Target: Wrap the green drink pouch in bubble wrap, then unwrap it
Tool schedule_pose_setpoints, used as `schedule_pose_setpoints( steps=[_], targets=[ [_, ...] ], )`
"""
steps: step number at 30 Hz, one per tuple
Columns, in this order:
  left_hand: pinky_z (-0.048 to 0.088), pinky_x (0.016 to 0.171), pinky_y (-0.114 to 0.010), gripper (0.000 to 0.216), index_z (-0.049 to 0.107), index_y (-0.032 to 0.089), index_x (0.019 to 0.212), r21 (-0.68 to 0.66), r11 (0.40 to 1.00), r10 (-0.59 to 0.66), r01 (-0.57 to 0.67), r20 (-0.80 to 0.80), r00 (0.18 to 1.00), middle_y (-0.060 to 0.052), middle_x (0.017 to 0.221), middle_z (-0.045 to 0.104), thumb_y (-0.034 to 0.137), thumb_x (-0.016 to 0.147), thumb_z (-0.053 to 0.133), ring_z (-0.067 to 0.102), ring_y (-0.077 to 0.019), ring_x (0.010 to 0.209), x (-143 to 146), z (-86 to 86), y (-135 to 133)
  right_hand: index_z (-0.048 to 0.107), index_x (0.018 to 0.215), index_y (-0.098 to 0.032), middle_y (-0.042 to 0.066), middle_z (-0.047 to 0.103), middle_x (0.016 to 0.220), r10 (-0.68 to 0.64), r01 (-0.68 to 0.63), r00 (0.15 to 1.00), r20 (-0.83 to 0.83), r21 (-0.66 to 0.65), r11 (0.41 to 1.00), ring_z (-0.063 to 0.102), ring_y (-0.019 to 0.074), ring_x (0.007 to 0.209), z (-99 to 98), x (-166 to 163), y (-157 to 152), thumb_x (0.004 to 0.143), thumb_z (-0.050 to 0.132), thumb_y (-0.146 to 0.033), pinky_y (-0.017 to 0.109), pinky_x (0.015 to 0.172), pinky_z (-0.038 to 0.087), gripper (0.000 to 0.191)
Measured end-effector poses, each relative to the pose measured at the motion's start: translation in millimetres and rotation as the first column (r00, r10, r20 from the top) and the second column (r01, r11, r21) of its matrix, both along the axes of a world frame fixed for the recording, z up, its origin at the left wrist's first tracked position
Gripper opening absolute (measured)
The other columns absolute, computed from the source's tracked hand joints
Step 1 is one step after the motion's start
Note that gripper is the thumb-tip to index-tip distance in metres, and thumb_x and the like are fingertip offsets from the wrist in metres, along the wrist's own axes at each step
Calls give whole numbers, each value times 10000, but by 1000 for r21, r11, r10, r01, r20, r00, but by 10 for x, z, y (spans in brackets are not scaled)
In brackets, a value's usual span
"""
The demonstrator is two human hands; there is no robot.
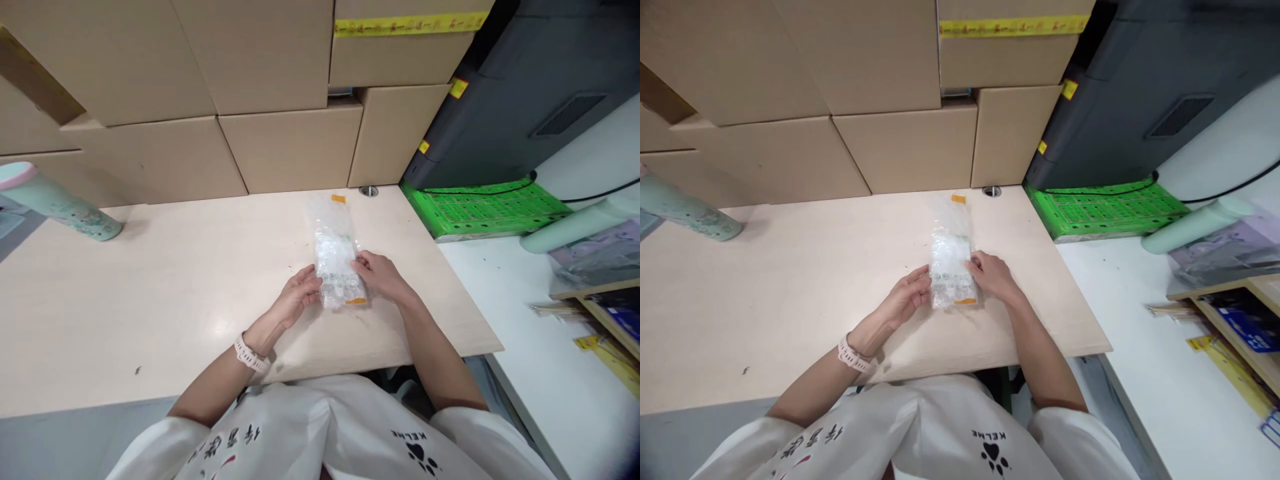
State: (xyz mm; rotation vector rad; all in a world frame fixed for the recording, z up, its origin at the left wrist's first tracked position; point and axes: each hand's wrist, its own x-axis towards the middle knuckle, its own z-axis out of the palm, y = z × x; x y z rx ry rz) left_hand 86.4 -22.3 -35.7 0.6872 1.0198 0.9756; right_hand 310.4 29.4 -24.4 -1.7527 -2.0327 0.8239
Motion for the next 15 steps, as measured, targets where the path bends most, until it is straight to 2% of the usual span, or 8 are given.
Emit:
schedule_pose_setpoints(
  steps=[2, 5, 8, 12, 15],
  targets=[
    [537, 772, -303, 532, 672, 139, 1192, -62, 997, -38, 44, 98, 994, -115, 1079, 739, 325, 720, 832, 696, -184, 841, -45, 61, 34, 640, 955, -204, 24, 686, 818, 110, -117, 980, -165, -35, 993, 617, 179, 739, -5, -93, -50, 938, 496, -430, 279, 655, 400, 269],
    [539, 827, -321, 466, 715, 120, 1112, -60, 997, -44, 52, 130, 991, -112, 1014, 767, 332, 718, 845, 718, -214, 860, -76, 148, 12, 585, 893, -212, -15, 589, 725, 209, -250, 920, -331, -86, 964, 564, 148, 644, -1, -237, -138, 947, 483, -496, 262, 588, 407, 306],
    [537, 863, -347, 470, 723, 115, 1093, -53, 999, -6, 12, 113, 994, -115, 1001, 777, 333, 701, 862, 732, -241, 874, -78, 193, -27, 520, 880, -220, -40, 512, 699, 204, -290, 879, -432, -142, 947, 524, 131, 605, 17, -312, -196, 946, 487, -517, 247, 539, 418, 306],
    [558, 777, -357, 498, 723, 93, 1014, -124, 989, 93, -80, 96, 991, -119, 903, 781, 346, 625, 903, 736, -255, 776, -99, 175, -11, 510, 935, -215, -26, 559, 764, 177, -312, 845, -505, -196, 930, 534, 125, 610, 52, -336, -225, 915, 542, -539, 240, 506, 425, 325],
    [574, 774, -363, 525, 714, 86, 1015, -174, 980, 119, -96, 127, 985, -124, 896, 779, 346, 605, 913, 736, -252, 764, -135, 152, 22, 532, 958, -210, -22, 576, 762, 121, -267, 842, -525, -212, 940, 525, 125, 605, 62, -362, -236, 886, 579, -563, 233, 485, 403, 363]
  ],
)
